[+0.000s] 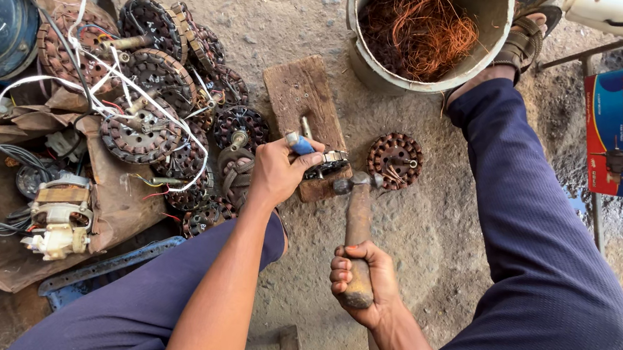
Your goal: The person uses a hammer and a chisel to strike and separate parts of an electric motor stator placed on a wooden block. The person repeatedly hammers the chisel to loosen components and collects copper wire into a nearby bucket.
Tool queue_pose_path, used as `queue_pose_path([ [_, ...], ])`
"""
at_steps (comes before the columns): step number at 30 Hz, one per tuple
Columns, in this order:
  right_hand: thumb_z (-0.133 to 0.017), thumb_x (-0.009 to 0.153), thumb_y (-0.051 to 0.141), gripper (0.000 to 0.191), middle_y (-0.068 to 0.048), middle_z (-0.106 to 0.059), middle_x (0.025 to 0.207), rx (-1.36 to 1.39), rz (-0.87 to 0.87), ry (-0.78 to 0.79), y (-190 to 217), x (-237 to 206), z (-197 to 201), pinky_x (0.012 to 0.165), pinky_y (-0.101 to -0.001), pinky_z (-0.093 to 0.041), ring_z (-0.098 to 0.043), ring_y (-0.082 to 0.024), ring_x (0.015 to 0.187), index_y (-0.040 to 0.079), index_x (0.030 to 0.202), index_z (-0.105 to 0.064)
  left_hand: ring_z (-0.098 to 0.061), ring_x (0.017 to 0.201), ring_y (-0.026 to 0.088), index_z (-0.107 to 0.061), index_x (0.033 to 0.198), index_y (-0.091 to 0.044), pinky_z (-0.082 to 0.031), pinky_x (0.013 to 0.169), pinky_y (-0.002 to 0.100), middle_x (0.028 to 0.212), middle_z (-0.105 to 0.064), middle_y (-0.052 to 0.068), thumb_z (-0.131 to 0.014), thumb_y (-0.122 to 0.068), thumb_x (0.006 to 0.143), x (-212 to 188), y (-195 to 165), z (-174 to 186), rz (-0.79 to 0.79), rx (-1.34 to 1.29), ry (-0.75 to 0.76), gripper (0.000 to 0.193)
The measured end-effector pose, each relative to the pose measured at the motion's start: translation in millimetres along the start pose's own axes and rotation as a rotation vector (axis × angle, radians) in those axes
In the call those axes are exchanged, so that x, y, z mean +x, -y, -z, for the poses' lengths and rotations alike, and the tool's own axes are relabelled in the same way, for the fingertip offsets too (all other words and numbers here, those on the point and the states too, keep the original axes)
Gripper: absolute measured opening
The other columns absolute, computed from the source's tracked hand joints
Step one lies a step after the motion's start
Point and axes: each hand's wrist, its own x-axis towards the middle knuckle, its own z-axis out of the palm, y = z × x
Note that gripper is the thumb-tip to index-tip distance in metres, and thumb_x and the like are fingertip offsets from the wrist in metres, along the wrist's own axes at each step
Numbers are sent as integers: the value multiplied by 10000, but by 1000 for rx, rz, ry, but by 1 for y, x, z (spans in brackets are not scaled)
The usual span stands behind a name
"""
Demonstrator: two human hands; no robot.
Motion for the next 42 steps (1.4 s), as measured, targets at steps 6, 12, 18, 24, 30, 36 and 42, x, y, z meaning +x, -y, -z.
queue_pose_path([
  [6,-584,824,151,120,6,-493,666,-49,3,-9,-3,3,6,438,-259,-466,-473,-96,524,82,891,-512,-745,679,203,-795,991,-90,-548,638,348,807,-777,125,-828,-174,846,-1,2,-3,-33,70,2,172],
  [12,-589,830,159,119,7,-485,669,-44,-17,14,-3,3,3,450,-262,-462,-472,-100,532,87,883,-511,-736,676,261,-795,1006,-106,-526,612,373,797,-745,161,-812,-190,851,-1,-3,-2,-73,172,16,177],
  [18,-589,832,164,117,6,-481,669,-73,-23,-2,-4,2,3,449,-261,-450,-471,-103,532,93,882,-510,-730,653,253,-786,1006,-105,-527,603,367,784,-747,147,-802,-199,857,-2,-10,-4,-60,148,17,177],
  [24,-591,828,163,117,6,-478,666,-81,-18,-7,-4,3,5,442,-262,-448,-468,-102,526,101,872,-502,-725,680,219,-778,1008,-78,-534,613,350,790,-740,145,-782,-169,874,-1,-13,-6,-163,118,-11,162],
  [30,-590,840,157,111,6,-479,671,-102,11,-29,-6,-3,-4,437,-256,-447,-469,-96,521,100,878,-503,-712,613,216,-793,1005,-91,-512,575,359,736,-738,144,-790,-202,869,-2,-9,-6,-32,174,34,175],
  [36,-591,834,160,113,-2,-494,666,-101,2,-36,-6,7,10,440,-264,-450,-470,-106,506,95,879,-510,-731,645,172,-792,1002,-121,-535,530,349,804,-775,94,-768,-249,928,-2,13,-14,-202,158,-3,150],
  [42,-630,850,174,189,-43,-525,639,-245,25,-95,-1,-34,-7,444,-326,-466,-499,-158,496,77,844,-467,-715,803,395,-782,1081,-126,-548,621,443,877,-729,202,-724,-287,976,-6,23,-26,-334,235,-78,202],
])
